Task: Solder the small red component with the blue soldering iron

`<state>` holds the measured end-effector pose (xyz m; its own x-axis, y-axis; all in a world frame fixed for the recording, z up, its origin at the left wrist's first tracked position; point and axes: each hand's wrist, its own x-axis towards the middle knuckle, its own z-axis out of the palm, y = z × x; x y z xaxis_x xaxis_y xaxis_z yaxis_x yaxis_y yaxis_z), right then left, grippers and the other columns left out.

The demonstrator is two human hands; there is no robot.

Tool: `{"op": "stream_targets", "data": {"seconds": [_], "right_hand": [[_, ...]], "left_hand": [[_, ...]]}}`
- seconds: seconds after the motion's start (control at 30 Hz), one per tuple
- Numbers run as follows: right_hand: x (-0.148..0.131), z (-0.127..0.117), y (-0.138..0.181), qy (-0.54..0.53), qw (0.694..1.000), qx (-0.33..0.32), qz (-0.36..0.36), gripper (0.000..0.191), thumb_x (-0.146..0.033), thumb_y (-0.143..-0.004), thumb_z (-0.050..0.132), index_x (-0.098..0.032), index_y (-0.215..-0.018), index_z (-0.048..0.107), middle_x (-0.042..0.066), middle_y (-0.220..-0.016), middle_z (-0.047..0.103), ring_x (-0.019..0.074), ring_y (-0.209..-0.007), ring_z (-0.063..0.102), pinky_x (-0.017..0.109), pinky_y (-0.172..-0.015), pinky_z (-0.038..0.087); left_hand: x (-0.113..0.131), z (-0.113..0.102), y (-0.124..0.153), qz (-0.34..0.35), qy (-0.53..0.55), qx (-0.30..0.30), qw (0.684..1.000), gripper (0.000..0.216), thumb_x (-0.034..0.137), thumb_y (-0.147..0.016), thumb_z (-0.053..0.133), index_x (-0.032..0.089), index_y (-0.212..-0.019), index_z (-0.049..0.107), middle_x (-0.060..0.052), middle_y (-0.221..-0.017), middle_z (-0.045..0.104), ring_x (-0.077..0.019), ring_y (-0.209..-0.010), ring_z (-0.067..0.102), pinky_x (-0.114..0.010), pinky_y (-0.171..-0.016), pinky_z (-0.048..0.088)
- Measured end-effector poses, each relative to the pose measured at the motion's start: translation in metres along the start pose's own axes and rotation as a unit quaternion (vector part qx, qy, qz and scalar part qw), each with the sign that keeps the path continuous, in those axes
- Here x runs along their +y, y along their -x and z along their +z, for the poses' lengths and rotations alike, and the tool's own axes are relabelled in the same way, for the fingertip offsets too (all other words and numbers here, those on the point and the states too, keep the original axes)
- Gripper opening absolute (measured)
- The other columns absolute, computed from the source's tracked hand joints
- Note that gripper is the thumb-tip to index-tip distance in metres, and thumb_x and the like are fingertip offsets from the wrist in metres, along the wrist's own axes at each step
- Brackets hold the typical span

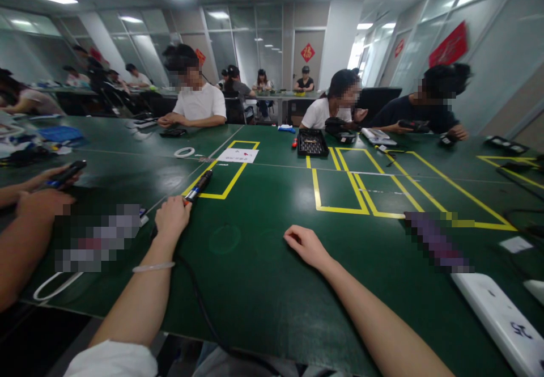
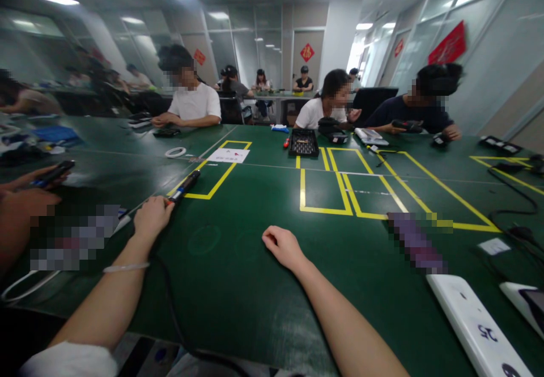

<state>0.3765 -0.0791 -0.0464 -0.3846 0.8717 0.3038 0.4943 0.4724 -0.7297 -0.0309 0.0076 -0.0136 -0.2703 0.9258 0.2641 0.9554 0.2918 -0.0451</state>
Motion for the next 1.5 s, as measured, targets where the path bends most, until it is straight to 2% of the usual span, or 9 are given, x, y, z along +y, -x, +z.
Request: {"op": "stream_targets", "data": {"seconds": [0.17,0.3,0.4,0.53,0.63,0.77,0.97,1.2,1.5], "right_hand": [[0.001,0.001,-0.001,0.0,1.0,-0.002,-0.001,0.013,-0.022,-0.09,0.052,-0.018,-0.083,0.063,0.001,-0.076,0.064,0.0136,-0.067,0.056,0.023,-0.064,0.038],[0.001,0.002,-0.001,0.013,1.0,-0.001,0.001,0.016,-0.023,-0.09,0.052,-0.018,-0.078,0.061,0.001,-0.074,0.062,0.0135,-0.067,0.056,0.023,-0.063,0.037],[0.002,0.002,-0.001,0.01,1.0,-0.006,0.007,0.018,-0.025,-0.09,0.053,-0.018,-0.074,0.057,0.0,-0.07,0.059,0.0128,-0.064,0.054,0.022,-0.061,0.037],[0.003,0.002,0.0,-0.047,0.999,-0.004,0.013,0.012,-0.023,-0.088,0.054,-0.02,-0.099,0.054,-0.003,-0.072,0.058,0.0116,-0.062,0.053,0.022,-0.06,0.039],[0.001,0.002,0.001,-0.07,0.998,-0.006,0.003,0.028,-0.023,-0.086,0.057,-0.021,-0.113,0.048,-0.004,-0.075,0.058,0.011,-0.061,0.053,0.021,-0.06,0.039],[-0.003,0.002,0.002,-0.076,0.997,-0.019,-0.017,0.015,-0.023,-0.087,0.057,-0.021,-0.101,0.054,-0.003,-0.073,0.056,0.0104,-0.061,0.051,0.021,-0.059,0.039],[-0.004,0.003,0.0,-0.124,0.992,-0.011,0.008,0.011,-0.027,-0.087,0.057,-0.018,-0.092,0.053,-0.003,-0.071,0.055,0.0102,-0.06,0.051,0.021,-0.058,0.039],[0.002,0.002,-0.002,-0.167,0.985,0.006,0.053,0.021,-0.037,-0.091,0.051,-0.017,-0.088,0.056,0.0,-0.075,0.062,0.0119,-0.065,0.055,0.023,-0.061,0.042],[0.005,0.005,-0.004,-0.233,0.97,0.008,0.075,0.028,-0.045,-0.09,0.051,-0.017,-0.086,0.053,-0.003,-0.066,0.056,0.0103,-0.058,0.052,0.022,-0.058,0.042]], "left_hand": [[0.009,-0.005,0.004,-0.006,0.017,0.057,0.998,0.037,0.039,-0.091,0.037,0.012,-0.105,0.058,-0.018,-0.108,0.06,-0.0329,-0.098,0.056,-0.041,-0.079,0.044],[0.048,-0.018,0.019,0.063,0.187,0.06,0.978,0.036,0.041,-0.091,0.039,0.016,-0.11,0.057,-0.012,-0.105,0.064,-0.0262,-0.094,0.06,-0.036,-0.082,0.045],[0.093,-0.03,0.042,0.182,0.364,-0.057,0.912,0.035,0.043,-0.089,0.045,0.018,-0.109,0.059,-0.006,-0.098,0.067,-0.0203,-0.089,0.062,-0.03,-0.082,0.046],[0.148,-0.048,0.076,0.304,0.458,-0.236,0.801,0.041,0.041,-0.091,0.043,0.019,-0.12,0.061,-0.005,-0.101,0.066,-0.0171,-0.088,0.06,-0.03,-0.083,0.044],[0.171,-0.057,0.095,0.329,0.482,-0.328,0.743,0.048,0.036,-0.089,0.047,0.019,-0.133,0.052,-0.004,-0.092,0.064,-0.0156,-0.083,0.057,-0.029,-0.079,0.043],[0.183,-0.055,0.107,0.32,0.517,-0.403,0.684,0.057,0.033,-0.087,0.051,0.019,-0.141,0.04,0.002,-0.077,0.056,-0.0125,-0.072,0.051,-0.026,-0.071,0.04],[0.183,-0.048,0.115,0.3,0.543,-0.379,0.686,0.05,0.036,-0.089,0.05,0.017,-0.135,0.043,0.001,-0.077,0.056,-0.0131,-0.074,0.053,-0.026,-0.071,0.041],[0.183,-0.059,0.122,0.354,0.514,-0.298,0.722,0.022,0.038,-0.09,0.049,0.019,-0.101,0.053,-0.003,-0.089,0.065,-0.0153,-0.084,0.061,-0.027,-0.077,0.045],[0.182,-0.056,0.125,0.384,0.461,-0.229,0.767,0.02,0.035,-0.09,0.048,0.022,-0.104,0.053,-0.002,-0.091,0.067,-0.0165,-0.085,0.062,-0.026,-0.077,0.044]]}}
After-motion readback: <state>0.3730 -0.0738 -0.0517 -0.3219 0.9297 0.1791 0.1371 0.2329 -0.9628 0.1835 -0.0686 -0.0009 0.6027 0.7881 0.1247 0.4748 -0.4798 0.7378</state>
